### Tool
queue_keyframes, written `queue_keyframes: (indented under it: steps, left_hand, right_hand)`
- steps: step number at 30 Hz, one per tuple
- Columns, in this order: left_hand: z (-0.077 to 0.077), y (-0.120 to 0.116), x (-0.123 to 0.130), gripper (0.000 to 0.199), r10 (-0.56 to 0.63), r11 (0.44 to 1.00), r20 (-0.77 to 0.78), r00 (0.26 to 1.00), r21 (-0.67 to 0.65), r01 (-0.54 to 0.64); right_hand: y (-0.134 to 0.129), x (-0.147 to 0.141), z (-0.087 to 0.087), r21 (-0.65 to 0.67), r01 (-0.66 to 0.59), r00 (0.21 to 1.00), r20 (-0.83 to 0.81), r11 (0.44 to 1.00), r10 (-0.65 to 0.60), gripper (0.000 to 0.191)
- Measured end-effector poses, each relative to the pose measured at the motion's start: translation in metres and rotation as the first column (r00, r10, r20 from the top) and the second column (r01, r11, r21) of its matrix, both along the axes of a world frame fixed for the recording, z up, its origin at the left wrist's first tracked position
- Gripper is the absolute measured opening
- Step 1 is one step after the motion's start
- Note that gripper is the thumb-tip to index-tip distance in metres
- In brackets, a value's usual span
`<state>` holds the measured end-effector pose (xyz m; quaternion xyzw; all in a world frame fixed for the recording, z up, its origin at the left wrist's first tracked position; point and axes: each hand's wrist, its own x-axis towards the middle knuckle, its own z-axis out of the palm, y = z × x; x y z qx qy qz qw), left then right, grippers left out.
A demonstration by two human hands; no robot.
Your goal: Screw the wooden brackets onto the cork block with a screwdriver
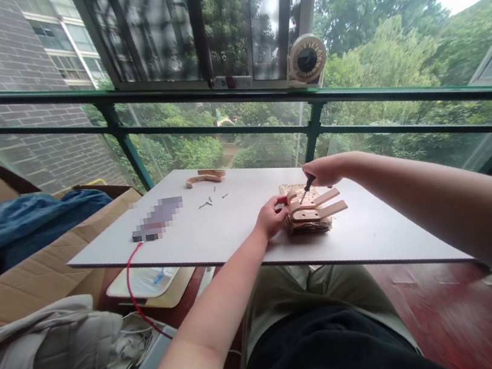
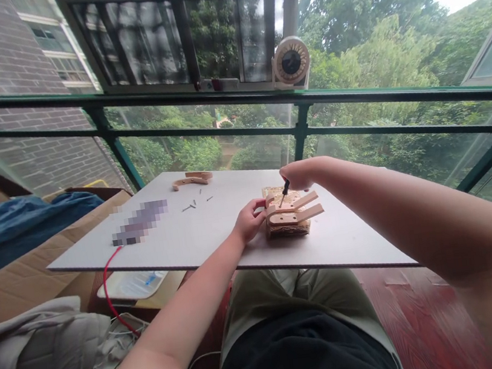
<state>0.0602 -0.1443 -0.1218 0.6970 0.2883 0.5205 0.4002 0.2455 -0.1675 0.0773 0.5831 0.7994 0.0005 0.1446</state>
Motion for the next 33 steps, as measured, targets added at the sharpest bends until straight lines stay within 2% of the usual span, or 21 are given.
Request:
queue_keyframes:
  steps: [6, 9, 12, 16, 20, 24, 28, 30, 33]
  left_hand:
    - [0.0, -0.002, 0.001, 0.038, -0.005, 1.0, -0.003, 1.0, -0.02, 0.005]
    - [-0.002, -0.003, 0.0, 0.039, 0.006, 1.0, -0.03, 1.0, -0.026, -0.007]
    - [-0.004, -0.003, -0.003, 0.04, 0.021, 0.999, -0.062, 0.998, -0.029, -0.023]
    - [-0.003, -0.001, -0.004, 0.037, 0.059, 0.998, -0.105, 0.993, 0.014, -0.058]
    - [0.001, 0.007, -0.005, 0.035, 0.083, 0.996, -0.142, 0.986, 0.054, -0.076]
    - [0.005, 0.026, -0.001, 0.035, 0.066, 0.997, -0.182, 0.981, 0.05, -0.058]
    - [0.015, 0.058, 0.004, 0.037, 0.021, 0.998, -0.254, 0.967, 0.061, -0.005]
    - [0.024, 0.081, 0.006, 0.036, -0.032, 0.998, -0.276, 0.961, 0.041, 0.045]
    - [0.035, 0.115, 0.01, 0.042, -0.188, 0.982, -0.294, 0.937, -0.038, 0.185]
  right_hand:
    - [0.003, 0.008, 0.0, -0.036, -0.001, 0.998, -0.07, 0.999, -0.001, 0.013]
    - [0.009, 0.018, -0.011, -0.013, -0.037, 0.992, -0.124, 0.999, 0.035, 0.01]
    - [0.015, 0.028, -0.025, 0.064, -0.086, 0.97, -0.222, 0.994, 0.098, 0.022]
    - [0.019, 0.037, -0.042, 0.126, -0.126, 0.919, -0.358, 0.984, 0.163, 0.021]
    - [0.026, 0.04, -0.053, 0.073, -0.159, 0.798, -0.577, 0.985, 0.172, 0.017]
    - [0.04, 0.041, -0.058, 0.07, -0.172, 0.757, -0.629, 0.983, 0.177, 0.017]
    - [0.063, 0.046, -0.057, 0.104, -0.177, 0.732, -0.65, 0.979, 0.202, 0.018]
    - [0.076, 0.048, -0.055, 0.132, -0.168, 0.706, -0.675, 0.977, 0.213, 0.02]
    - [0.092, 0.05, -0.051, 0.148, -0.174, 0.692, -0.685, 0.974, 0.228, 0.021]
